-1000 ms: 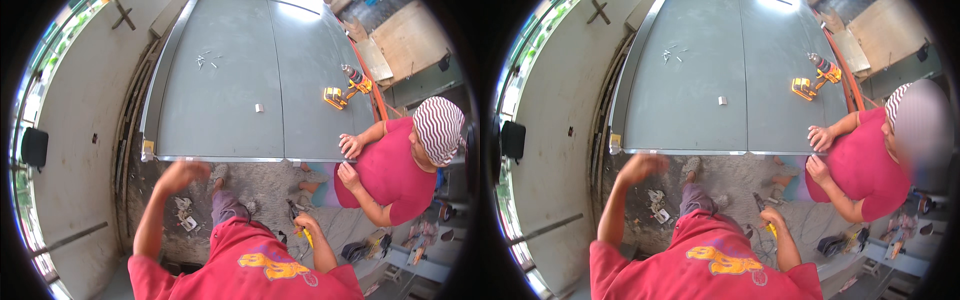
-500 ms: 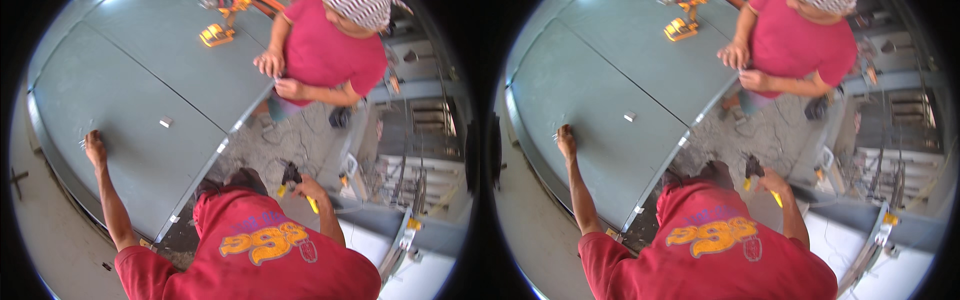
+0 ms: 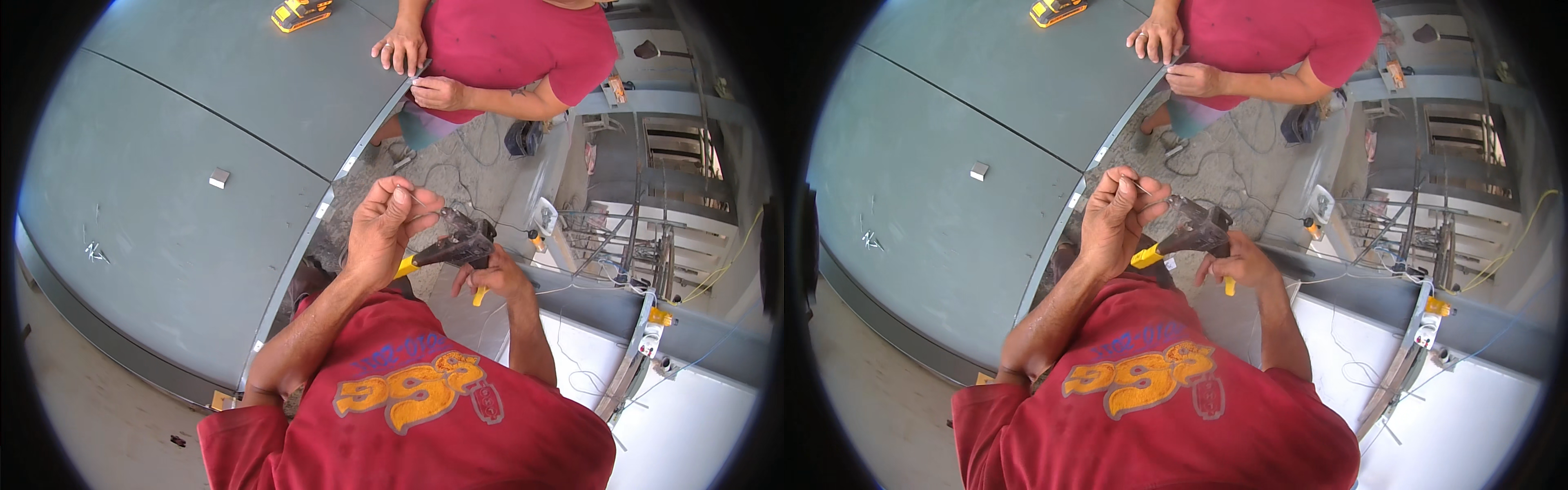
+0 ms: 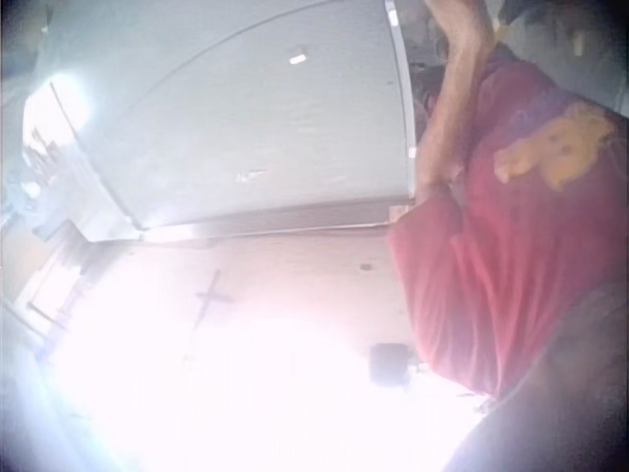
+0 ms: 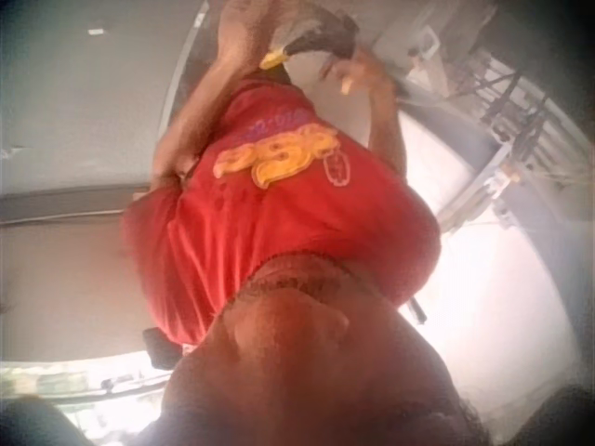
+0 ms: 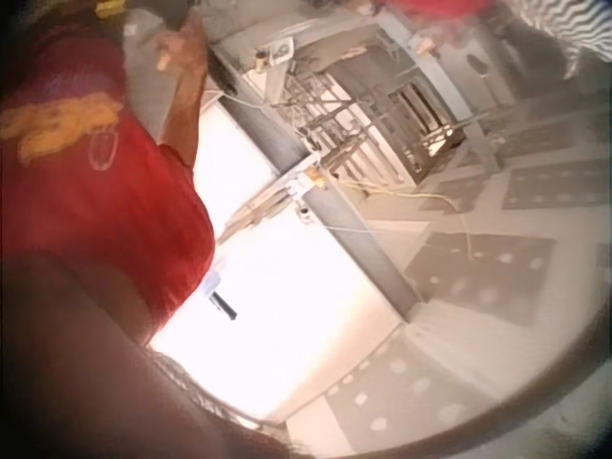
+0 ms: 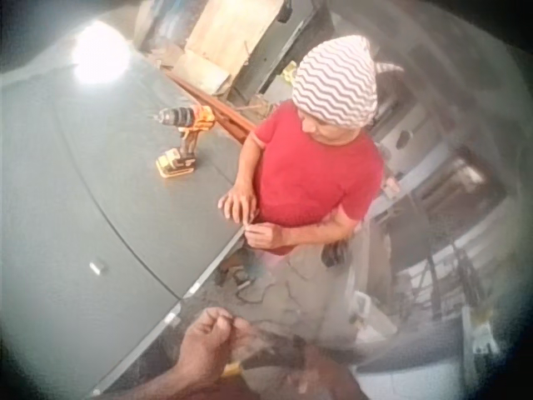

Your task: The person assembles a large flat metal panel by positioning it on a workbench and securing it with a power drill and a manual rivet gun. They place small white spacers along the edges and fasten the panel to a frame while another person assists nearby.

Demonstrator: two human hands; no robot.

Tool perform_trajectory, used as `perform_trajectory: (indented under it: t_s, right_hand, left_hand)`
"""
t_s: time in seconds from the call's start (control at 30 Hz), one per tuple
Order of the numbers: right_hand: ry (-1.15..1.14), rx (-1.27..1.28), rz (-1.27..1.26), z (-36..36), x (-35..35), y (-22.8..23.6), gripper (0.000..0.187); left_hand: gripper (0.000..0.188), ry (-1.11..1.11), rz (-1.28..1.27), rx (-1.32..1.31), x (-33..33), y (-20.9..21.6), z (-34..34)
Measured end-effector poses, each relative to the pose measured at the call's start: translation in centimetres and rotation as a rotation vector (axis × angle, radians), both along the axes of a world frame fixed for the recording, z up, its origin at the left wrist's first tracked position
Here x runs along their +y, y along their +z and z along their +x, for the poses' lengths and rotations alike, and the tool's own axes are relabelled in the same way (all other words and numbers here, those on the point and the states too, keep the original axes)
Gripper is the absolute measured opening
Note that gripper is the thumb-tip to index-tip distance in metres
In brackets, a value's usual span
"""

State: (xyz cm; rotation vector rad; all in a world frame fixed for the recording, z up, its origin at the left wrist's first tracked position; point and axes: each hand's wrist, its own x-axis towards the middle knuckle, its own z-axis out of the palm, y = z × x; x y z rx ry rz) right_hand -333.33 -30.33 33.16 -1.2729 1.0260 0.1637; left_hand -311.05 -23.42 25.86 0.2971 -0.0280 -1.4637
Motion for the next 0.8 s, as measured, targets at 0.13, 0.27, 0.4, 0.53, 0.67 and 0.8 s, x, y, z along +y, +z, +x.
perform_trajectory:
  t_s: [0.13, 0.27, 0.4, 0.53, 0.67, 0.8]
  right_hand:
    - [-0.035, -0.134, 0.030, -1.9, 0.1, -0.3, 0.069]
    - [-0.030, -0.303, 0.080, -5.1, -0.6, -1.3, 0.074]
    - [-0.067, -0.299, 0.106, -9.9, -2.1, -2.1, 0.076]
    - [-0.045, -0.277, 0.102, -15.4, -4.0, -2.7, 0.078]
    - [-0.097, -0.376, 0.219, -19.5, -5.5, -4.8, 0.079]
    - [-0.098, -0.345, 0.218, -23.2, -6.7, -5.8, 0.080]
  left_hand:
    - [0.015, 0.037, -0.026, 0.014, -0.9, 1.2, -1.9]
    - [0.015, 0.011, -0.064, -0.009, -1.6, 1.5, -6.6]
    - [0.016, -0.004, -0.051, -0.062, -3.2, 1.4, -11.9]
    - [0.019, 0.003, -0.039, -0.135, -4.9, 1.0, -17.5]
    - [0.019, 0.053, 0.072, -0.152, -6.1, 0.6, -22.1]
    - [0.016, 0.035, 0.092, -0.179, -7.8, 0.6, -25.4]
